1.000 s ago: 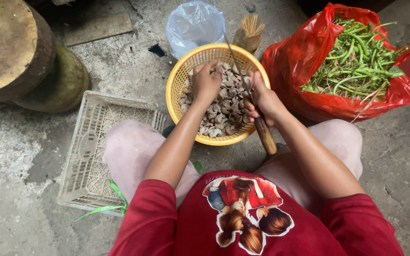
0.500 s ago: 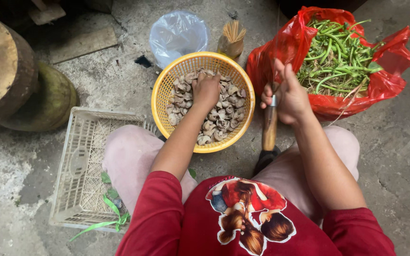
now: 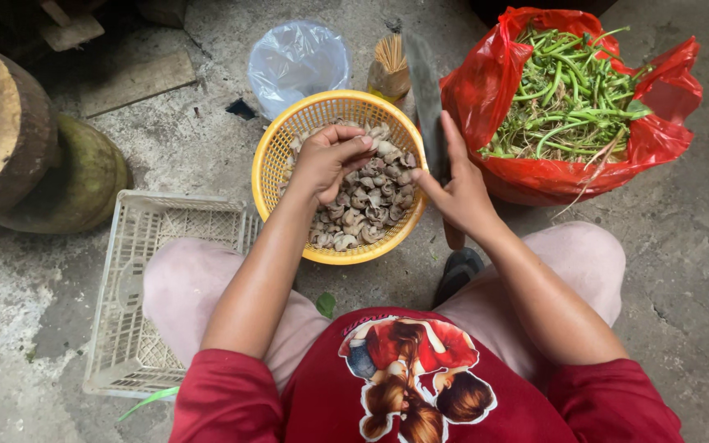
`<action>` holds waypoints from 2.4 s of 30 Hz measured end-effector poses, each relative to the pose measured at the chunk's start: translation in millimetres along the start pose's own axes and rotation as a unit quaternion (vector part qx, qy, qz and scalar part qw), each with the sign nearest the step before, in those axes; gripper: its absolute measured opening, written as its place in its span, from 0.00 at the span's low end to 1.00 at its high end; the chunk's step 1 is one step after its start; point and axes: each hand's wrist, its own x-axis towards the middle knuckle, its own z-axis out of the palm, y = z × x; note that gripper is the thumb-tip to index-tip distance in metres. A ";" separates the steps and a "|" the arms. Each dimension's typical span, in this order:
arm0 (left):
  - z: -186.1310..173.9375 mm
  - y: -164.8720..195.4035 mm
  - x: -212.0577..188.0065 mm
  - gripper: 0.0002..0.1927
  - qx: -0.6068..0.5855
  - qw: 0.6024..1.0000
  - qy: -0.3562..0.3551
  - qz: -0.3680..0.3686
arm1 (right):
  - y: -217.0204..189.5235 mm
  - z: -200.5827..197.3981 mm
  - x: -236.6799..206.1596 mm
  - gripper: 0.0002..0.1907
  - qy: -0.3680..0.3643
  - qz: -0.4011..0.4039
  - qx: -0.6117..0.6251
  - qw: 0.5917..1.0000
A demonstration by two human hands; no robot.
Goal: The person sits on the floor and uses a knife to trim the stems of small mushrooms, placing the trimmed pieces into a yellow basket. The person handles the mushrooms one at a time from the basket.
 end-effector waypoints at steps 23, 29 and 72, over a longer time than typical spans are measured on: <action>12.8 -10.0 -41.4 0.13 -0.099 0.990 0.000 0.103 | -15.8 68.6 29.7 0.28 -0.046 0.074 0.347 0.934; 0.7 -16.3 -24.6 0.13 -0.119 0.965 0.060 0.227 | -23.0 74.2 30.1 0.26 -0.084 0.111 0.385 0.912; -14.4 -12.6 -10.7 0.20 0.167 0.951 0.163 0.202 | -48.5 47.6 42.7 0.44 -0.215 0.270 0.372 0.862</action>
